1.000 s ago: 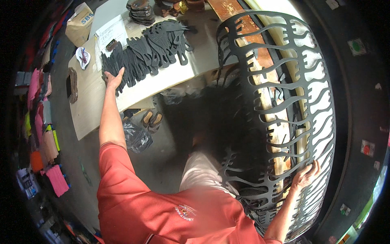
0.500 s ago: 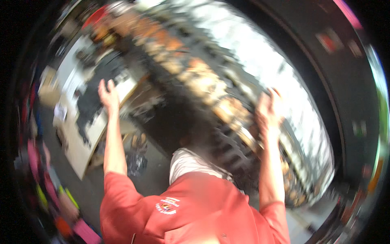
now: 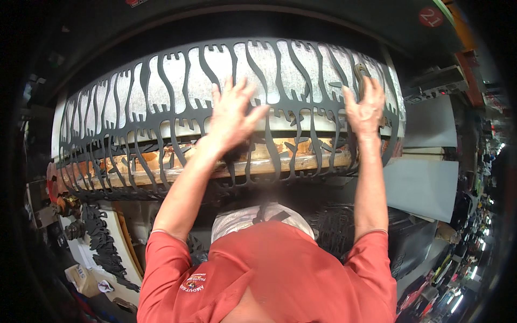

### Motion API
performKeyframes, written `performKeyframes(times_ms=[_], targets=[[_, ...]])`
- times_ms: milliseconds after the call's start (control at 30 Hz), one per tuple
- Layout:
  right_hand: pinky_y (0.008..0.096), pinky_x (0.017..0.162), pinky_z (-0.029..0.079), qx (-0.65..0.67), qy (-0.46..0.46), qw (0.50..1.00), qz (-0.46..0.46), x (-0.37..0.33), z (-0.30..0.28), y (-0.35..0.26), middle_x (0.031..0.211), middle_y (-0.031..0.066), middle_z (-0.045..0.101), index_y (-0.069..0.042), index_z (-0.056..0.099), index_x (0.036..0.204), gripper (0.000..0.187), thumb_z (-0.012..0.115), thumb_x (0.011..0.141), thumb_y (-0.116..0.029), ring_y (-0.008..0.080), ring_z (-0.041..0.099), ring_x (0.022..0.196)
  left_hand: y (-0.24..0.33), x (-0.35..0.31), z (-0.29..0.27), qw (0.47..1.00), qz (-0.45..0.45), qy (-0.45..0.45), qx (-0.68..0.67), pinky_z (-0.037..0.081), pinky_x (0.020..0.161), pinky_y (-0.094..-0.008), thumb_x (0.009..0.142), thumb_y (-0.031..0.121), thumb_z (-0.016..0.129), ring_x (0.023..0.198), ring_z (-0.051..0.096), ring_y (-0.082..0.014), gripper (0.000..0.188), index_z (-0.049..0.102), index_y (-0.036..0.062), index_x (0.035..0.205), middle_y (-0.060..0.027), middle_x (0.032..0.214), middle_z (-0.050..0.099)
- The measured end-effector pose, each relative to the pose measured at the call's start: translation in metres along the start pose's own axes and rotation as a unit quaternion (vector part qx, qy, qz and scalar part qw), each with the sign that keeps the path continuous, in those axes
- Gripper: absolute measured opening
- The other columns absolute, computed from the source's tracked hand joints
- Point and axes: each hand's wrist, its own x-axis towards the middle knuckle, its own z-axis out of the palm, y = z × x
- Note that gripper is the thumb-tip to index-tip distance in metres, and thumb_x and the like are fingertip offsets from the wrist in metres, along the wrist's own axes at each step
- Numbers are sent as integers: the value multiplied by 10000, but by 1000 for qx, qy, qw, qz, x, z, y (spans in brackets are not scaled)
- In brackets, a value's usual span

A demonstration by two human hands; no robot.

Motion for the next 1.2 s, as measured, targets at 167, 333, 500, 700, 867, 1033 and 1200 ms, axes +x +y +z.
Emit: performKeyframes(times_ms=[167,333,500,700,867,1033,1200], targets=[[477,1197,413,-3,-76,997,8,9,18,78,1511,271,564,40,551,1488,784,731,972,-522,444,524,1401,12,9,37,987,87,132,16,313,1221,-695,949,258,795,1431,519,-401,410,665,-16,1225,-202,1415,611],[499,1134,455,4,-4,999,-39,5,21,77,1422,263,616,50,608,1409,634,744,984,-402,446,581,1309,12,0,38,978,93,184,23,430,1122,-611,868,181,842,1213,598,-373,232,691,22,942,-145,1120,657],[484,1083,491,26,-19,999,8,7,16,70,1296,257,674,44,649,1361,565,750,989,-370,433,626,1241,25,7,35,984,49,151,76,483,943,-467,957,309,751,1073,569,-325,287,734,26,915,-144,1028,657],[402,1029,505,140,-29,989,29,0,-17,60,1306,200,652,30,626,1423,528,750,1026,-295,333,646,1199,47,-31,30,993,46,74,85,475,896,-455,994,325,691,1055,557,-298,304,737,27,955,-144,1007,645],[380,1056,498,224,-49,969,-91,-3,-35,-14,1332,158,642,23,631,1415,467,743,1025,-208,288,644,1210,78,-76,42,995,53,81,37,439,832,-422,972,311,709,988,543,-290,267,701,52,909,-126,999,604],[375,1047,507,291,-101,922,-233,0,-16,-134,1321,170,636,33,629,1399,478,767,982,-155,292,646,1204,103,-99,64,997,59,54,-18,456,876,-437,937,277,692,995,564,-329,255,711,24,956,-157,1019,603],[446,1066,506,226,-112,913,-321,-3,29,-241,1311,206,643,23,640,1378,507,783,942,-191,377,636,1218,113,-115,71,993,112,33,15,451,898,-422,843,200,632,1059,571,-334,302,740,-31,1006,-170,1058,637]])
